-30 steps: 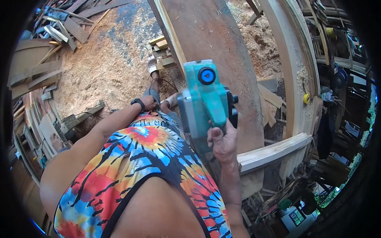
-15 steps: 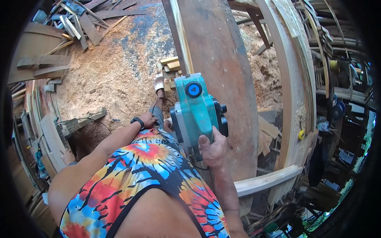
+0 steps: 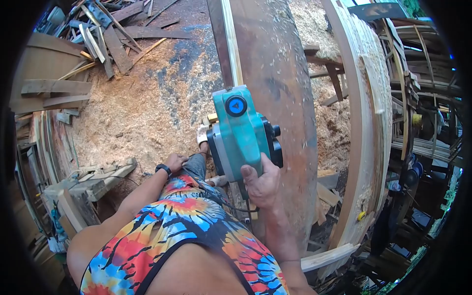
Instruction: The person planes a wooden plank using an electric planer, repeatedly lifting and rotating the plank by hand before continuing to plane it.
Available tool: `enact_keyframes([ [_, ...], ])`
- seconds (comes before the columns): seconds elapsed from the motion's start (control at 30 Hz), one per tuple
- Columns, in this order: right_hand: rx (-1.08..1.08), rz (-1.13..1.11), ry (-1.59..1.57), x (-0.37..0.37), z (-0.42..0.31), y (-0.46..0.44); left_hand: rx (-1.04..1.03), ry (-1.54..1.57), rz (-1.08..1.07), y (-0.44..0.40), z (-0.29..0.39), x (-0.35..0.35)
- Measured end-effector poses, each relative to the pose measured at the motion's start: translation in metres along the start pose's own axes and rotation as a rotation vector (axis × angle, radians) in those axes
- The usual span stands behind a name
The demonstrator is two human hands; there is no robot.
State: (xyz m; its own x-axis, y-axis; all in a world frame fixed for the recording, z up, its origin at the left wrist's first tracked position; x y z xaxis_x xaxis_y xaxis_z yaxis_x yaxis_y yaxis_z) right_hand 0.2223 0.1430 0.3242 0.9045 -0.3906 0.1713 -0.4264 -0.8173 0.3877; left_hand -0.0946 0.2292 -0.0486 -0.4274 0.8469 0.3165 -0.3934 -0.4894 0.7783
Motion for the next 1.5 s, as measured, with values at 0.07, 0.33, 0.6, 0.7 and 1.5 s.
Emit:
enact_keyframes([
  [0.07, 0.014, -0.003, 0.034, -0.008, -0.023, -0.037, 0.017, 0.02, 0.014, -0.017, 0.002, 0.018],
  [0.33, -0.001, -0.02, 0.058, -0.026, -0.094, -0.17, -0.007, 0.262, 0.049, -0.067, 0.039, 0.068],
  [0.6, 0.072, -0.019, 0.103, -0.043, -0.158, -0.304, 0.037, 0.685, 0.118, -0.079, 0.118, 0.11],
  [0.7, 0.109, -0.009, 0.1, -0.052, -0.18, -0.357, -0.009, 0.778, 0.146, -0.087, 0.132, 0.121],
  [1.5, 0.169, 0.099, -0.006, 0.028, -0.055, -0.08, -0.302, -0.468, -0.223, 0.003, 0.068, 0.008],
])
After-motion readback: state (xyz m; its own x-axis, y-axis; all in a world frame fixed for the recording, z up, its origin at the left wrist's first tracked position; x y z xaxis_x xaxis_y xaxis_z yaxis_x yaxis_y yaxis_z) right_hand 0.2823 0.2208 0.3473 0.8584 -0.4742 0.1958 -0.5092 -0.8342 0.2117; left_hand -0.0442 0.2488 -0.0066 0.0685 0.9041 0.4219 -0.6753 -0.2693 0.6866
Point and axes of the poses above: each hand's wrist, its own y-axis away from the middle knuckle, its own x-axis out of the back of the hand, z = x × y, the point moved 4 cm from there along -y, towards the middle knuckle
